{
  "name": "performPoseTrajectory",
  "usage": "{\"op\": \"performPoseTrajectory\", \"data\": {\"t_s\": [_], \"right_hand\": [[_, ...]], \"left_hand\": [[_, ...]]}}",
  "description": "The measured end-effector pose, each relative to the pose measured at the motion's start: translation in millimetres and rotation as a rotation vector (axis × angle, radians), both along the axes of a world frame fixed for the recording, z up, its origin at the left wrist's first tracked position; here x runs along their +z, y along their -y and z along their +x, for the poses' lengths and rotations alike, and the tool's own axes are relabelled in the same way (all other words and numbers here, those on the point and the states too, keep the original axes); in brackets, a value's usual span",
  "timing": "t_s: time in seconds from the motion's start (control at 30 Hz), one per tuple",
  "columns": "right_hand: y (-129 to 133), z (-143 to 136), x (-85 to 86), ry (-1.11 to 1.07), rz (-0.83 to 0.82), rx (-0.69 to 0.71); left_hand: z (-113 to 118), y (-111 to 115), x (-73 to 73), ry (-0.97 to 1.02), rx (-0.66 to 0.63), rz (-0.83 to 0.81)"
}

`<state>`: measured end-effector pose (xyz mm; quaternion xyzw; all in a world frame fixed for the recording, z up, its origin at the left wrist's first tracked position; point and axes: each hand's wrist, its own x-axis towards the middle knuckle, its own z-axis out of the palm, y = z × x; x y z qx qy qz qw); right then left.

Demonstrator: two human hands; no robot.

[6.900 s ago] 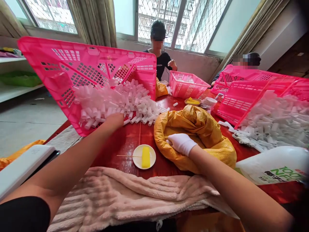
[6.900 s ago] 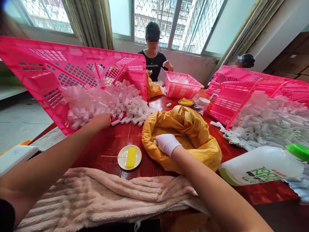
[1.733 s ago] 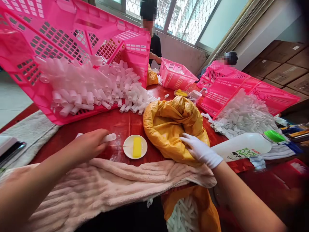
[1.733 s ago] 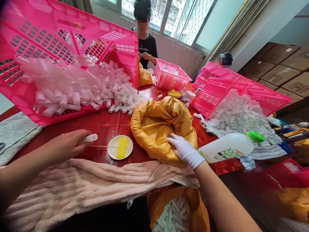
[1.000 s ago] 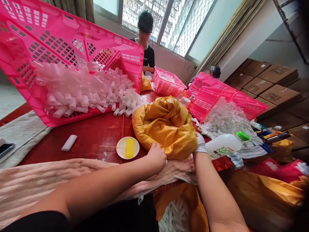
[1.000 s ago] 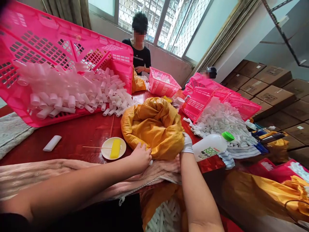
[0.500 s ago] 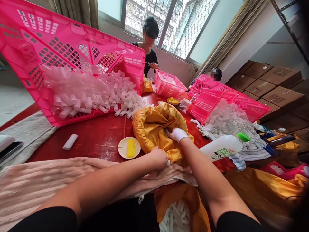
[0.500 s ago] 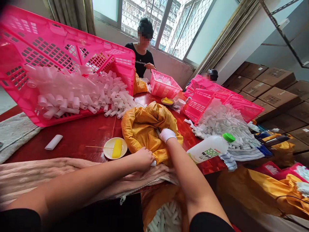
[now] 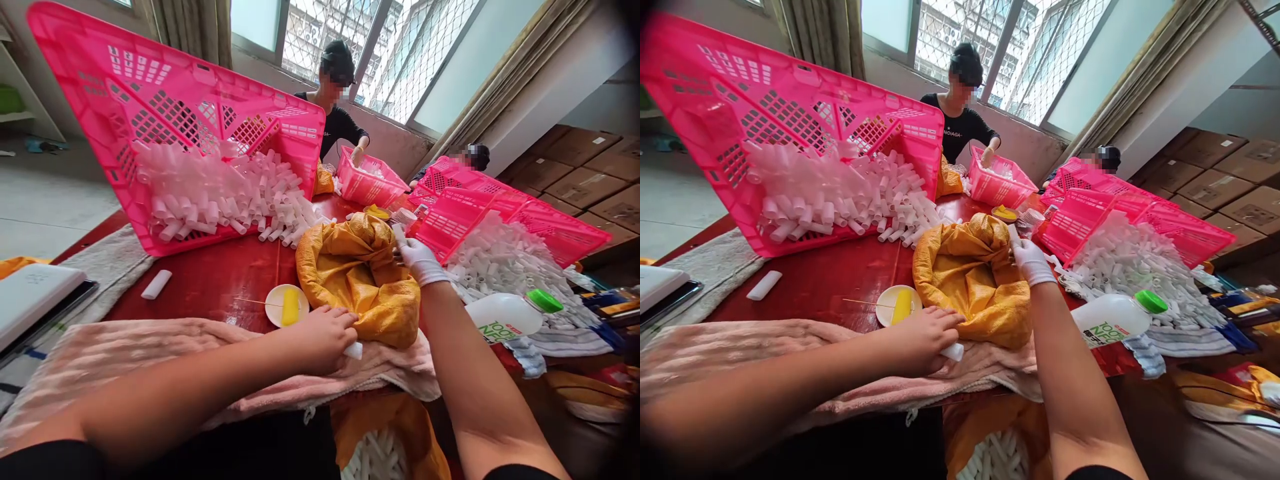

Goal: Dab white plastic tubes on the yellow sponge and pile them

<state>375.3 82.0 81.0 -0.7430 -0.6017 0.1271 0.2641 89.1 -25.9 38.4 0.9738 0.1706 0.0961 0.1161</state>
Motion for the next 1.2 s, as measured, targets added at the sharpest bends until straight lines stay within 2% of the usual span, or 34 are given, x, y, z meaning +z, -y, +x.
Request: {"op": "performPoseTrajectory", "data": {"t_s": [0.07, 0.13, 0.2, 0.3, 0.37, 0.43, 0.5, 0.57, 0.7, 0.83, 1.0, 1.03, 1.2], "right_hand": [[17.7, -23.0, 3.7, -0.252, 0.023, 0.041], [45.0, -58.2, -6.4, -0.396, -0.002, 0.190], [73.5, -98.2, -28.8, -0.492, -0.071, 0.319], [97.2, -147.9, -71.1, -0.612, -0.169, 0.356], [94.3, -165.5, -95.1, -0.547, -0.115, 0.399], [81.0, -170.0, -112.2, -0.361, 0.037, 0.446], [65.9, -166.0, -123.4, -0.169, 0.163, 0.484], [56.3, -159.5, -130.7, -0.068, 0.195, 0.542], [58.3, -151.3, -136.7, -0.030, 0.248, 0.666], [66.6, -148.5, -133.0, -0.022, 0.280, 0.821], [68.4, -150.6, -129.0, -0.027, 0.283, 0.717], [69.3, -150.7, -127.9, 0.003, 0.297, 0.736], [78.7, -147.2, -116.2, 0.158, 0.414, 1.027]], "left_hand": [[-31.1, -6.4, 6.0, 0.022, 0.110, -0.063], [-63.1, -18.5, 5.4, -0.015, 0.335, -0.100], [-90.0, -32.4, -2.0, -0.087, 0.538, -0.129], [-112.2, -47.4, -19.3, -0.184, 0.641, -0.230], [-115.8, -51.0, -29.7, -0.193, 0.652, -0.291], [-115.0, -51.5, -37.7, -0.179, 0.679, -0.309], [-113.6, -51.2, -44.0, -0.156, 0.705, -0.290], [-113.2, -51.7, -49.3, -0.142, 0.714, -0.261], [-113.0, -52.9, -55.1, -0.148, 0.721, -0.223], [-110.8, -52.6, -52.7, -0.171, 0.725, -0.202], [-108.6, -52.8, -49.1, -0.210, 0.749, -0.211], [-108.4, -53.0, -49.4, -0.209, 0.752, -0.207], [-108.0, -52.4, -53.0, -0.204, 0.758, -0.196]]}}
